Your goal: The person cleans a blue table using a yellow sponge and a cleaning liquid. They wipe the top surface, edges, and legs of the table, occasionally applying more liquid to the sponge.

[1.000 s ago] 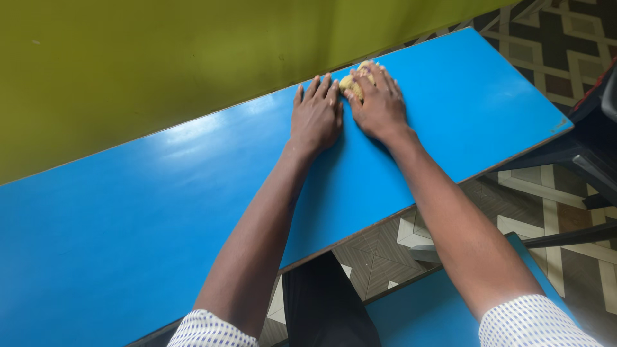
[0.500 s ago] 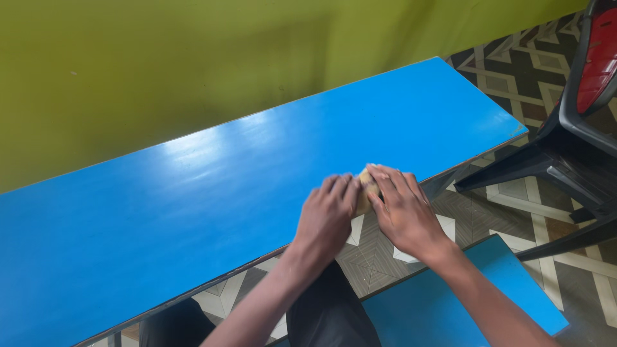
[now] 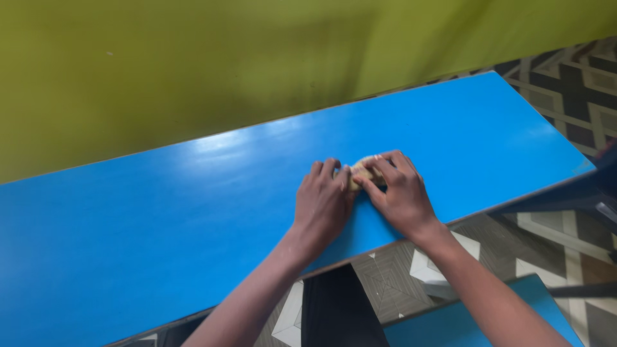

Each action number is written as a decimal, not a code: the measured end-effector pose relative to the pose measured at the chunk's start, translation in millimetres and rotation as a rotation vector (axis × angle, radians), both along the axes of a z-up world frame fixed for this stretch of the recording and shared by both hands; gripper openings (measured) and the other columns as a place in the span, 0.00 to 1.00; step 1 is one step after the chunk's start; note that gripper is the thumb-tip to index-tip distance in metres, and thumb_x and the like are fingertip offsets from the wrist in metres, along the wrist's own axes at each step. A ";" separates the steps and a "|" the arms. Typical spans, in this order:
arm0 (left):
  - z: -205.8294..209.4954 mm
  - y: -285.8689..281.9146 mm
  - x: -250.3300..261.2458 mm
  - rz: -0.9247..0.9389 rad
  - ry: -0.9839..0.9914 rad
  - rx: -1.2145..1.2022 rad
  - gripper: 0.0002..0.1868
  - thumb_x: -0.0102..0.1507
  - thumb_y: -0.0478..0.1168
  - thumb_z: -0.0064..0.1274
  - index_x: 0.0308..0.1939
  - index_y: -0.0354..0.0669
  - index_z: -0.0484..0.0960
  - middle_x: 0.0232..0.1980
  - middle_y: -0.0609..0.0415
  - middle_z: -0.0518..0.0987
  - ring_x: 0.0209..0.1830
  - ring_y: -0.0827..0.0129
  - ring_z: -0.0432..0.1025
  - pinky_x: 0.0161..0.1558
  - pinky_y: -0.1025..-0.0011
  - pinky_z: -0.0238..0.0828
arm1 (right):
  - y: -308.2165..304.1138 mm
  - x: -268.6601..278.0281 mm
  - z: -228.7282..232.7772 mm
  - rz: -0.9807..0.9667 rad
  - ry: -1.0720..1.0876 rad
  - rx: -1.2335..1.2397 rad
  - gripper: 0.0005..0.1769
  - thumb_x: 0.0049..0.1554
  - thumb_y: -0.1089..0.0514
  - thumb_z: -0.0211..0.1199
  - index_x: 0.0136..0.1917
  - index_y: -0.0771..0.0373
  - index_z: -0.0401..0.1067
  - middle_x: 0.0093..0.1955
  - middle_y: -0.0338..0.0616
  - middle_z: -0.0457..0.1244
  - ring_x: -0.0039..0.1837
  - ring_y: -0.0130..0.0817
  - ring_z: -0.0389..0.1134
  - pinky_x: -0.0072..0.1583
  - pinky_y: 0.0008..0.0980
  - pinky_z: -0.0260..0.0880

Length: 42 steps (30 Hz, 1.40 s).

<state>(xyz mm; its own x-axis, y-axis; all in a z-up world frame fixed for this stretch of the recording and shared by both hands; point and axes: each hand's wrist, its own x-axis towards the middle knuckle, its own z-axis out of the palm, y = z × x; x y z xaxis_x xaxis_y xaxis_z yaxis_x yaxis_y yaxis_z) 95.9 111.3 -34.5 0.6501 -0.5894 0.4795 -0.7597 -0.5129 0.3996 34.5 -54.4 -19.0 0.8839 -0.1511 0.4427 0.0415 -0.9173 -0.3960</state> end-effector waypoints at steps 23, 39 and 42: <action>-15.5 56.8 41.8 0.113 -0.084 0.058 0.30 0.61 0.31 0.53 0.69 0.46 0.75 0.68 0.42 0.75 0.66 0.50 0.70 0.62 0.55 0.68 | 56.8 54.6 3.8 0.121 0.081 -0.095 0.17 0.60 0.58 0.64 0.62 0.61 0.75 0.55 0.52 0.61 0.58 0.51 0.64 0.60 0.49 0.68; 4.7 138.6 -87.5 0.198 0.018 -0.041 0.24 0.61 0.32 0.54 0.62 0.46 0.80 0.59 0.47 0.80 0.65 0.51 0.70 0.62 0.53 0.64 | 143.5 -59.0 15.3 0.086 0.193 -0.055 0.16 0.58 0.60 0.62 0.60 0.61 0.75 0.55 0.45 0.63 0.58 0.44 0.67 0.56 0.44 0.71; 0.6 132.7 -45.4 0.276 -0.004 -0.014 0.25 0.58 0.30 0.53 0.60 0.46 0.82 0.56 0.48 0.81 0.63 0.53 0.71 0.62 0.54 0.65 | 143.1 -12.1 5.7 0.100 0.152 -0.100 0.17 0.58 0.60 0.63 0.61 0.60 0.75 0.55 0.46 0.63 0.58 0.46 0.66 0.58 0.44 0.71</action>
<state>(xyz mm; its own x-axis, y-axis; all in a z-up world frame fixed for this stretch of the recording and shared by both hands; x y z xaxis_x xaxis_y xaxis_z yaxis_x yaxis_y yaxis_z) 50.5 244.0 -33.9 0.7832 -0.3835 0.4895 -0.5937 -0.6951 0.4054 22.4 88.7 -13.3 0.9500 -0.0212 0.3115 0.0811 -0.9467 -0.3119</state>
